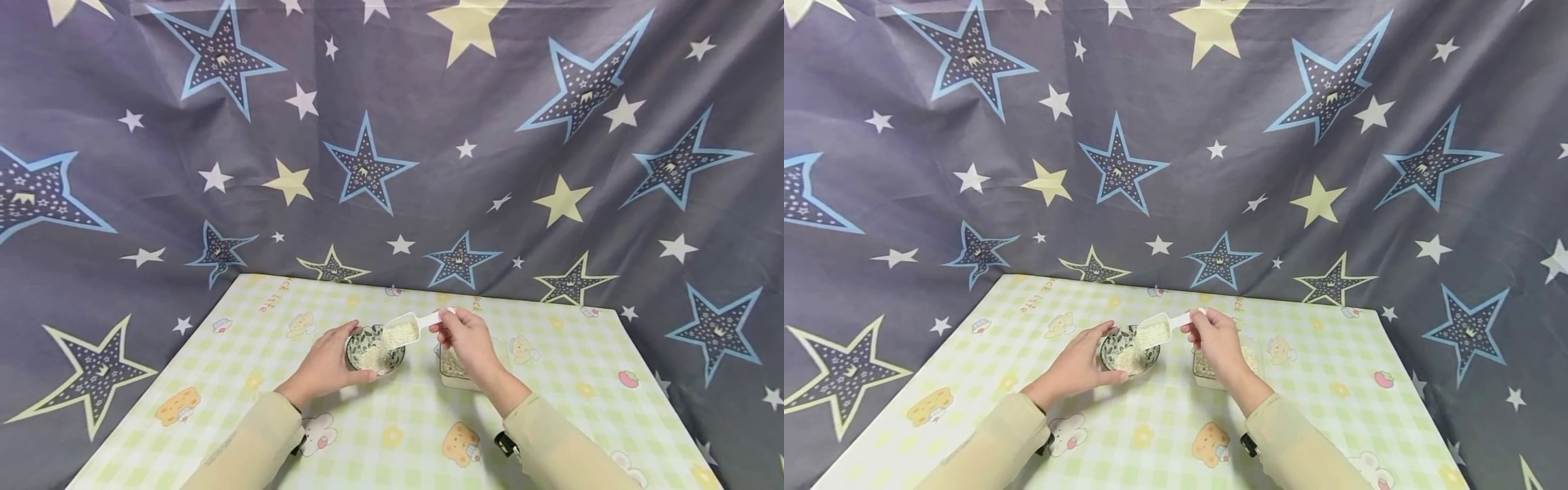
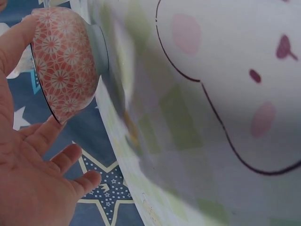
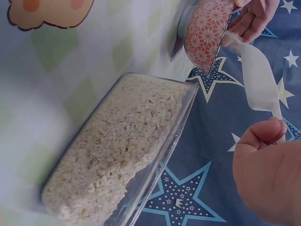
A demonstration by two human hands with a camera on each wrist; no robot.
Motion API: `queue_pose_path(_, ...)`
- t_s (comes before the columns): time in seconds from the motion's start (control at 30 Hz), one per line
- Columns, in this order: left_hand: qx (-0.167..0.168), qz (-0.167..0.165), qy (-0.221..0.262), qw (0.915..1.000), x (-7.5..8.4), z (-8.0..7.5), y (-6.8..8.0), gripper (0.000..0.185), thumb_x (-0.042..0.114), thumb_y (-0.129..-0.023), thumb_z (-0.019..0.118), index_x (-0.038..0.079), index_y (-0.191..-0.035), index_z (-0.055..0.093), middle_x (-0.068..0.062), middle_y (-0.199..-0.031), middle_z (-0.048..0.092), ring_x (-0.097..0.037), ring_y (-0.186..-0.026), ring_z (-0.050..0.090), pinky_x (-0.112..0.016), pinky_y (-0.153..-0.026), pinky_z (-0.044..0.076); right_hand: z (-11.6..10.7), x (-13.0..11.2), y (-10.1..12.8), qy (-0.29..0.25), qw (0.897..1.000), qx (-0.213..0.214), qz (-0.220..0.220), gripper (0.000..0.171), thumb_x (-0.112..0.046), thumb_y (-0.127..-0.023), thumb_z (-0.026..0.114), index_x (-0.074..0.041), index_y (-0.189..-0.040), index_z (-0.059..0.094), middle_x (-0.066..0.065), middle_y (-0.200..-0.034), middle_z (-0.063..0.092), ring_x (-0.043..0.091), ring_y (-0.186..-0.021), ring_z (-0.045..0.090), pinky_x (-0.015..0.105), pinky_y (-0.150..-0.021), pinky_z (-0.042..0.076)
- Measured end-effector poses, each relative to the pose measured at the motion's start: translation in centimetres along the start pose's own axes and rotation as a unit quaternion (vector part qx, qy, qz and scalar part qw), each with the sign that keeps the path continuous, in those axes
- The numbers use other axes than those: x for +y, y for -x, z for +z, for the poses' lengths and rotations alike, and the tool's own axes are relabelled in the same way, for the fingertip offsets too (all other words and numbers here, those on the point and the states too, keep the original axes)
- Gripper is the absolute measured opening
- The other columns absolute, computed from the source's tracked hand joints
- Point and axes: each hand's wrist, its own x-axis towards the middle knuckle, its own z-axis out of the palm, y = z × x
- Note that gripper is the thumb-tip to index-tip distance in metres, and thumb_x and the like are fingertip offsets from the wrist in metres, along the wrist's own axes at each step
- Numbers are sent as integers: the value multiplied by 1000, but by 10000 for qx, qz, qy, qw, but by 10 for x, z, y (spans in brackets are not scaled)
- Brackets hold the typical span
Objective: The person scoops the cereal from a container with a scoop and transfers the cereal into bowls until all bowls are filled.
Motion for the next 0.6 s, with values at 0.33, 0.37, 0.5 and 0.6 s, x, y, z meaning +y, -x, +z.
queue_pose_path(0.33,-32,-113,84,9999,4,-2,-6,122,54,-74,95,5,-167,33,-7,-160,57,-40,-152,47,-61,-128,37,-5,-4,1,5,9994,-4,-345,26,-16,-110,58,4,-107,73,-1,-77,74,9,-65,59,18,-57,49)
queue_pose_path(0.37,-20,-116,74,9999,4,-1,-6,122,55,-73,95,5,-166,33,-7,-160,57,-40,-151,47,-61,-128,37,-5,-4,1,7,9992,-18,-390,26,-16,-110,58,5,-108,73,0,-77,74,10,-65,59,19,-57,49)
queue_pose_path(0.5,9,-121,81,9999,2,0,-5,123,55,-72,96,5,-166,34,-7,-159,58,-40,-149,49,-62,-126,39,-6,-3,1,111,9983,-174,-553,28,-17,-110,59,7,-113,73,1,-80,74,11,-67,60,19,-58,51)
queue_pose_path(0.6,-2,-115,86,9999,3,0,-5,123,55,-72,96,5,-166,34,-6,-159,58,-39,-149,50,-61,-126,40,-7,-3,2,274,9966,-291,-723,28,-19,-110,60,5,-113,74,9,-85,75,13,-69,61,19,-60,52)
